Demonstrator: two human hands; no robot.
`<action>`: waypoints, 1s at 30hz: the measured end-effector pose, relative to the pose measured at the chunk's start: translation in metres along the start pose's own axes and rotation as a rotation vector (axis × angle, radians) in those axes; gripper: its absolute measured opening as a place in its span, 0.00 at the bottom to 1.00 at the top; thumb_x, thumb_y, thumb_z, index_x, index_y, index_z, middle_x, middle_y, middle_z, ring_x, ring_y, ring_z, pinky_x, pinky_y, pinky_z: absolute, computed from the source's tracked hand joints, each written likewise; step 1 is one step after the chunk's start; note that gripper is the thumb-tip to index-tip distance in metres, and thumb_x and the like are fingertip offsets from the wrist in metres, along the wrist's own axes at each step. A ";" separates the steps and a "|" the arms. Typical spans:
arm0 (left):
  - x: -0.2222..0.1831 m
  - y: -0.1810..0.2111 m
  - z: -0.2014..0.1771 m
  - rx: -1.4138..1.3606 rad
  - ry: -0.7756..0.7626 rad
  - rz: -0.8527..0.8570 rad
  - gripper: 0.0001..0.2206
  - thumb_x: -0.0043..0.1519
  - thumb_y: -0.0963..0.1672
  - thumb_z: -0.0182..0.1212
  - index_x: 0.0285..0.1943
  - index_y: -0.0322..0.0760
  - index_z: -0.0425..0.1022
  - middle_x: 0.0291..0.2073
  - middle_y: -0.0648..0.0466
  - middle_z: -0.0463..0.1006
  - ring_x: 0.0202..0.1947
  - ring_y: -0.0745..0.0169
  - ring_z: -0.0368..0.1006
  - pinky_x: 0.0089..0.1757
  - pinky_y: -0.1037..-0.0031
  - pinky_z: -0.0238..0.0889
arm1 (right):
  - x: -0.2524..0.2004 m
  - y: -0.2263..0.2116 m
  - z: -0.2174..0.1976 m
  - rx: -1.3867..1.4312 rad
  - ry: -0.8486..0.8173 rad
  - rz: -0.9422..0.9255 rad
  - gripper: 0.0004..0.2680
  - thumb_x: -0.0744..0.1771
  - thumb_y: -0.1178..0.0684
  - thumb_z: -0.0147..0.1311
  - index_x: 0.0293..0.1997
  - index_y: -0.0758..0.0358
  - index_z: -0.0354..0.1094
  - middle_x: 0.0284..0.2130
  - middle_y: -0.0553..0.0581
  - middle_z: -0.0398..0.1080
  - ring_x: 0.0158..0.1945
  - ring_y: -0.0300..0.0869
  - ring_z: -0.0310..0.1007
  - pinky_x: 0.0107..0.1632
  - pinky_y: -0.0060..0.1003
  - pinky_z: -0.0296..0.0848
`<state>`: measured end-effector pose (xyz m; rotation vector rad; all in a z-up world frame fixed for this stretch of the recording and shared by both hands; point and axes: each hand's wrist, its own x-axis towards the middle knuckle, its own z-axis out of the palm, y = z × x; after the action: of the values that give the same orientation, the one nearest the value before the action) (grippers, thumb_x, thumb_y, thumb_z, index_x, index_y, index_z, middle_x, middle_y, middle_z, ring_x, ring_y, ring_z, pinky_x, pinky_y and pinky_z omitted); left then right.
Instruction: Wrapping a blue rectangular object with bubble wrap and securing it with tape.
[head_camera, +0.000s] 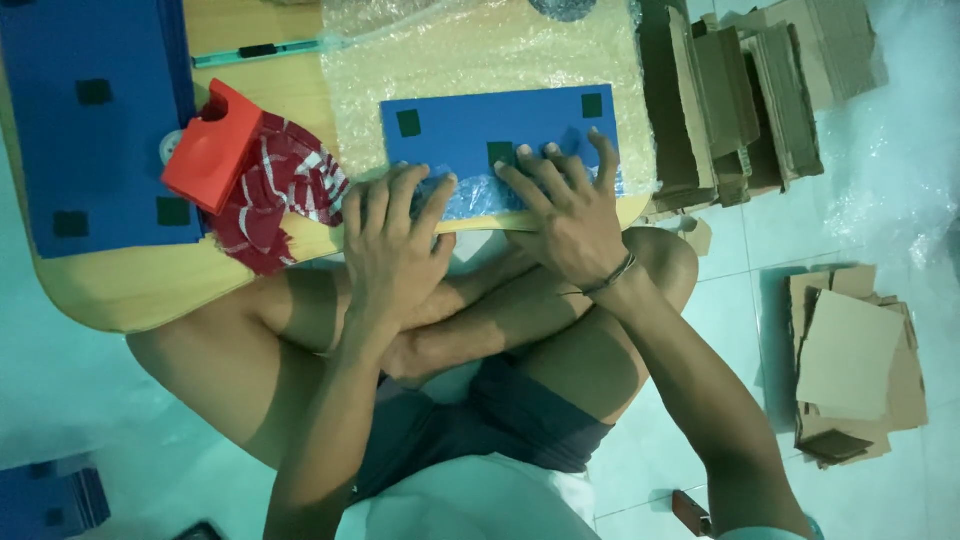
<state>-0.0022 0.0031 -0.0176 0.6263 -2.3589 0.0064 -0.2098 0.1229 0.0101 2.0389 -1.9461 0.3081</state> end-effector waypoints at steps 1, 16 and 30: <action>-0.002 0.000 0.001 -0.002 -0.001 -0.005 0.24 0.56 0.47 0.74 0.63 0.48 0.76 0.55 0.49 0.74 0.56 0.48 0.69 0.55 0.52 0.59 | -0.002 0.000 0.003 0.000 -0.005 -0.003 0.25 0.59 0.42 0.71 0.63 0.52 0.74 0.51 0.58 0.74 0.54 0.54 0.72 0.69 0.72 0.45; -0.020 0.027 -0.022 -0.034 -0.151 -0.058 0.28 0.64 0.53 0.66 0.73 0.47 0.68 0.77 0.48 0.59 0.79 0.45 0.42 0.70 0.44 0.29 | -0.057 0.012 -0.008 0.020 -0.049 0.081 0.33 0.63 0.46 0.70 0.75 0.57 0.55 0.75 0.67 0.51 0.78 0.61 0.45 0.74 0.72 0.41; 0.004 0.018 -0.029 -0.218 -0.279 0.047 0.28 0.63 0.48 0.68 0.71 0.34 0.71 0.67 0.44 0.72 0.71 0.47 0.63 0.72 0.54 0.42 | -0.062 0.030 -0.023 0.088 0.059 0.093 0.23 0.64 0.47 0.67 0.65 0.61 0.70 0.64 0.67 0.69 0.69 0.55 0.67 0.71 0.53 0.63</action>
<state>0.0059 0.0220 0.0100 0.4901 -2.5940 -0.3329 -0.2415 0.1883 0.0109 1.9723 -2.0282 0.4780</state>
